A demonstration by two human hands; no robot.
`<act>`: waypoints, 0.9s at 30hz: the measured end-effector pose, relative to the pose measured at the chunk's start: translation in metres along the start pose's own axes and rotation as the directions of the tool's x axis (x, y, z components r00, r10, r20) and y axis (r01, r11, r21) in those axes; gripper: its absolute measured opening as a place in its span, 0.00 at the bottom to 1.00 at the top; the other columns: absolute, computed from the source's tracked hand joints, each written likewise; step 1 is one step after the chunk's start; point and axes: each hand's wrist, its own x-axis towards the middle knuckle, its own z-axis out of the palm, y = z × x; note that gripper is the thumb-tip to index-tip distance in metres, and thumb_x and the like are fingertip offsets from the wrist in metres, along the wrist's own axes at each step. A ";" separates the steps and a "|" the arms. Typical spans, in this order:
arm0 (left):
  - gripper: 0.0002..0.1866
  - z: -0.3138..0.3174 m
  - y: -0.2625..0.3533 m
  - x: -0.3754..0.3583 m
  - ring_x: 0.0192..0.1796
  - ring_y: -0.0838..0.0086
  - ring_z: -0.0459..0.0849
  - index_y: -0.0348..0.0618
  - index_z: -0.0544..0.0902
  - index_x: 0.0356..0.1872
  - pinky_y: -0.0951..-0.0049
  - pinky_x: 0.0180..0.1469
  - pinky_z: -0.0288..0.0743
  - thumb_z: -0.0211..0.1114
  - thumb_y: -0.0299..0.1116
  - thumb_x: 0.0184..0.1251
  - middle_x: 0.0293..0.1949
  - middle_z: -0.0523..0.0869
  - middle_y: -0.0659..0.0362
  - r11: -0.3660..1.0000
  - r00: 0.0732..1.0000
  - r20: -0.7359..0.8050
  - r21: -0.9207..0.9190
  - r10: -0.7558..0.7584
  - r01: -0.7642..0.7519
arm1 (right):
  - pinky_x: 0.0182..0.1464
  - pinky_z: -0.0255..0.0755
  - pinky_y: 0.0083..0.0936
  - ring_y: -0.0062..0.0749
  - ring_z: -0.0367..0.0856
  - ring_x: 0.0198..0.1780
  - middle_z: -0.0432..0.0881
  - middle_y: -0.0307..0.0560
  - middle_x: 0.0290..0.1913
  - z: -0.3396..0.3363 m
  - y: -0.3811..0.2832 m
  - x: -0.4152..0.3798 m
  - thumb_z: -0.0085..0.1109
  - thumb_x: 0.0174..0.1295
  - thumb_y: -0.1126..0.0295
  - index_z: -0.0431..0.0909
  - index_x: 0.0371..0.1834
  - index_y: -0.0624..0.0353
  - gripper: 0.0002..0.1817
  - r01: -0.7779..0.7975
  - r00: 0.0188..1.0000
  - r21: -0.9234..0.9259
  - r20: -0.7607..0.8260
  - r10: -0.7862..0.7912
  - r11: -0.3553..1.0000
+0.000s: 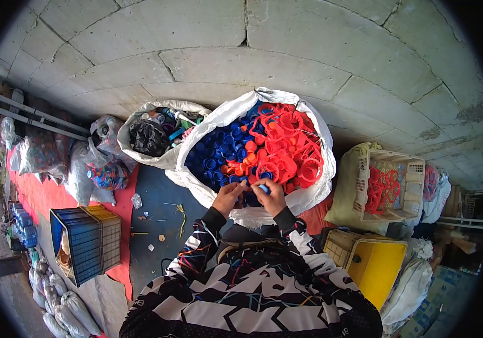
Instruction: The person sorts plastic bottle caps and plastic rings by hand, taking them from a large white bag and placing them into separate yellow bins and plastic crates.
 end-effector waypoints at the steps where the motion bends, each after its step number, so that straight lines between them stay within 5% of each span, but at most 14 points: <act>1: 0.15 0.002 0.000 0.001 0.21 0.83 0.70 0.44 0.80 0.32 0.81 0.23 0.66 0.59 0.46 0.68 0.19 0.71 0.68 0.998 1.000 0.002 -0.063 0.008 -0.007 | 0.24 0.65 0.22 0.23 0.75 0.27 0.76 0.38 0.29 -0.005 0.002 0.000 0.60 0.60 0.70 0.76 0.36 0.59 0.06 -0.026 1.000 0.263 0.012 0.024 0.964; 3: 0.13 0.000 -0.004 0.008 0.22 0.83 0.71 0.43 0.81 0.34 0.80 0.25 0.68 0.59 0.43 0.68 0.19 0.71 0.68 0.999 0.998 0.038 -0.006 0.041 -0.041 | 0.23 0.64 0.21 0.24 0.75 0.27 0.76 0.41 0.31 -0.017 0.003 0.000 0.59 0.59 0.72 0.75 0.36 0.59 0.05 -0.075 0.997 0.714 0.048 0.057 0.696; 4: 0.12 -0.001 -0.008 0.013 0.22 0.83 0.71 0.43 0.81 0.35 0.80 0.25 0.68 0.59 0.41 0.68 0.20 0.71 0.68 0.998 0.997 0.056 0.019 0.056 -0.057 | 0.23 0.64 0.19 0.25 0.75 0.28 0.76 0.44 0.33 -0.026 0.004 -0.002 0.58 0.57 0.74 0.73 0.37 0.59 0.07 -0.063 0.998 0.782 0.037 0.056 0.620; 7: 0.10 -0.009 -0.021 0.030 0.23 0.82 0.72 0.42 0.83 0.39 0.77 0.27 0.70 0.58 0.37 0.68 0.22 0.72 0.68 0.922 0.964 0.216 0.320 0.153 -0.218 | 0.22 0.67 0.24 0.28 0.75 0.21 0.77 0.40 0.24 -0.052 0.022 -0.004 0.62 0.55 0.67 0.76 0.31 0.59 0.08 -0.148 0.957 0.457 -0.158 0.244 0.877; 9: 0.09 -0.002 -0.027 0.038 0.27 0.73 0.81 0.42 0.85 0.34 0.71 0.32 0.75 0.63 0.36 0.60 0.24 0.82 0.61 0.639 0.930 0.227 0.678 0.289 -0.364 | 0.24 0.70 0.26 0.31 0.78 0.21 0.80 0.42 0.22 -0.056 0.028 -0.004 0.64 0.53 0.65 0.79 0.29 0.59 0.09 0.037 0.975 -0.224 -0.206 -0.084 0.974; 10: 0.09 0.002 -0.029 0.040 0.29 0.70 0.83 0.43 0.85 0.33 0.69 0.34 0.76 0.65 0.37 0.57 0.25 0.83 0.59 0.514 0.927 0.224 0.781 0.300 -0.355 | 0.25 0.72 0.27 0.33 0.80 0.21 0.81 0.42 0.22 -0.058 0.027 -0.006 0.65 0.53 0.63 0.80 0.28 0.59 0.10 0.120 0.961 -0.544 -0.148 -0.236 0.831; 11: 0.09 0.007 -0.030 0.041 0.31 0.68 0.85 0.44 0.85 0.31 0.67 0.36 0.77 0.67 0.37 0.55 0.26 0.85 0.57 0.374 0.922 0.227 0.863 0.312 -0.339 | 0.34 0.76 0.32 0.38 0.84 0.30 0.84 0.47 0.26 -0.057 0.027 -0.011 0.64 0.51 0.63 0.83 0.31 0.56 0.09 -0.072 0.981 -0.721 -0.174 -0.081 0.689; 12: 0.10 0.013 -0.026 0.039 0.35 0.63 0.86 0.45 0.85 0.28 0.64 0.40 0.78 0.70 0.40 0.50 0.29 0.87 0.53 0.300 0.969 0.135 0.934 0.207 -0.194 | 0.36 0.77 0.35 0.41 0.84 0.32 0.84 0.48 0.27 -0.052 0.019 -0.013 0.64 0.50 0.63 0.83 0.32 0.54 0.09 -0.162 0.980 -0.801 -0.201 -0.004 0.576; 15: 0.11 0.024 -0.016 0.030 0.34 0.62 0.86 0.45 0.85 0.28 0.64 0.39 0.78 0.71 0.40 0.49 0.29 0.87 0.54 0.184 0.975 0.118 0.971 0.188 -0.153 | 0.40 0.77 0.40 0.47 0.84 0.37 0.84 0.50 0.30 -0.035 0.003 -0.015 0.62 0.49 0.66 0.83 0.32 0.51 0.08 -0.276 0.961 -0.889 -0.264 0.084 0.364; 21: 0.11 0.010 -0.026 0.040 0.26 0.75 0.83 0.42 0.82 0.31 0.73 0.30 0.75 0.70 0.39 0.56 0.23 0.83 0.60 0.573 0.955 0.083 0.784 0.285 -0.239 | 0.41 0.77 0.43 0.49 0.84 0.39 0.84 0.54 0.33 -0.033 0.017 -0.004 0.62 0.46 0.67 0.83 0.32 0.51 0.08 -0.332 0.941 -0.910 -0.303 0.148 0.249; 24: 0.11 0.005 -0.020 0.040 0.25 0.77 0.80 0.44 0.81 0.31 0.73 0.31 0.76 0.67 0.41 0.60 0.25 0.81 0.64 0.968 0.999 0.047 0.250 -0.001 -0.011 | 0.40 0.77 0.43 0.50 0.84 0.38 0.84 0.54 0.33 -0.032 0.024 -0.003 0.63 0.45 0.67 0.82 0.31 0.52 0.09 -0.289 0.953 -0.935 -0.259 0.157 0.207; 27: 0.09 0.006 -0.013 0.030 0.24 0.82 0.76 0.48 0.79 0.33 0.75 0.29 0.74 0.65 0.40 0.63 0.26 0.78 0.68 0.998 1.000 0.021 -0.057 -0.016 0.017 | 0.39 0.77 0.43 0.50 0.84 0.37 0.84 0.55 0.31 -0.029 0.034 -0.001 0.64 0.44 0.68 0.82 0.30 0.55 0.09 -0.275 0.959 -0.945 -0.257 0.115 0.179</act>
